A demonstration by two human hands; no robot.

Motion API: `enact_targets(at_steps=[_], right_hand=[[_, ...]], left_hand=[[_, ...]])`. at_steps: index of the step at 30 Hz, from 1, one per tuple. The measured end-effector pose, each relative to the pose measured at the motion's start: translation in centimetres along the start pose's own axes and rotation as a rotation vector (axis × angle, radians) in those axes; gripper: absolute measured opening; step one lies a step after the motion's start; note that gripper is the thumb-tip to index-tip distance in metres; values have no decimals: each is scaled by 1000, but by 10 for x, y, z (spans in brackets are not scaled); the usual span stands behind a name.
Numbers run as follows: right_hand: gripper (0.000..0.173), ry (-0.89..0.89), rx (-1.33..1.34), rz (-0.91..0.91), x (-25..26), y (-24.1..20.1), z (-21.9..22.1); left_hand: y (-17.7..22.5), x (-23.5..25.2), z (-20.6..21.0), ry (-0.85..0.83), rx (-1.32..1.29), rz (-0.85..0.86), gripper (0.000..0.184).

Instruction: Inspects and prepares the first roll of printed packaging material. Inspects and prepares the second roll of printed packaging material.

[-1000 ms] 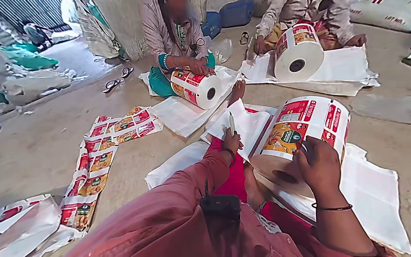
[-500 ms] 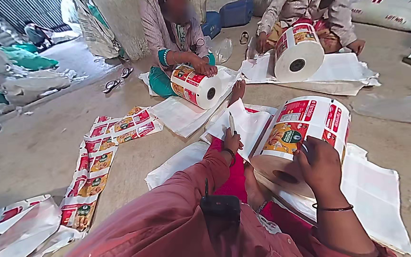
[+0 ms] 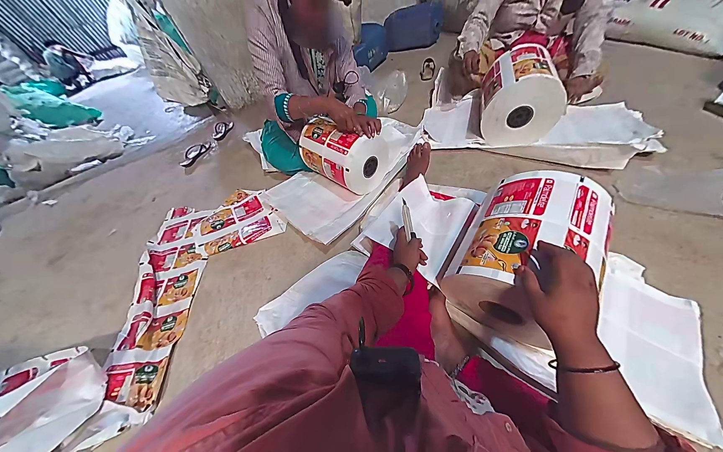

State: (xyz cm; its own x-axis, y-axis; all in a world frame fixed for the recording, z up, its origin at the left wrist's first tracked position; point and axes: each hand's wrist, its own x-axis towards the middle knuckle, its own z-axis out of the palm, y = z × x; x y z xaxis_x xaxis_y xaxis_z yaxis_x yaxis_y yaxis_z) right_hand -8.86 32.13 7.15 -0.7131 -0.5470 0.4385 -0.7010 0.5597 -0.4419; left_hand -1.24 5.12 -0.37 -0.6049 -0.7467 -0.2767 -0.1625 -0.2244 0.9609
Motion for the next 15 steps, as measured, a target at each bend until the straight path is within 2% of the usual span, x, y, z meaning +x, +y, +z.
enact_targets(at_steps=[15], right_hand=[[52,22,-10,-20,2,0,1]], left_hand=[[2,-3,-2,-16,-1,45,51]])
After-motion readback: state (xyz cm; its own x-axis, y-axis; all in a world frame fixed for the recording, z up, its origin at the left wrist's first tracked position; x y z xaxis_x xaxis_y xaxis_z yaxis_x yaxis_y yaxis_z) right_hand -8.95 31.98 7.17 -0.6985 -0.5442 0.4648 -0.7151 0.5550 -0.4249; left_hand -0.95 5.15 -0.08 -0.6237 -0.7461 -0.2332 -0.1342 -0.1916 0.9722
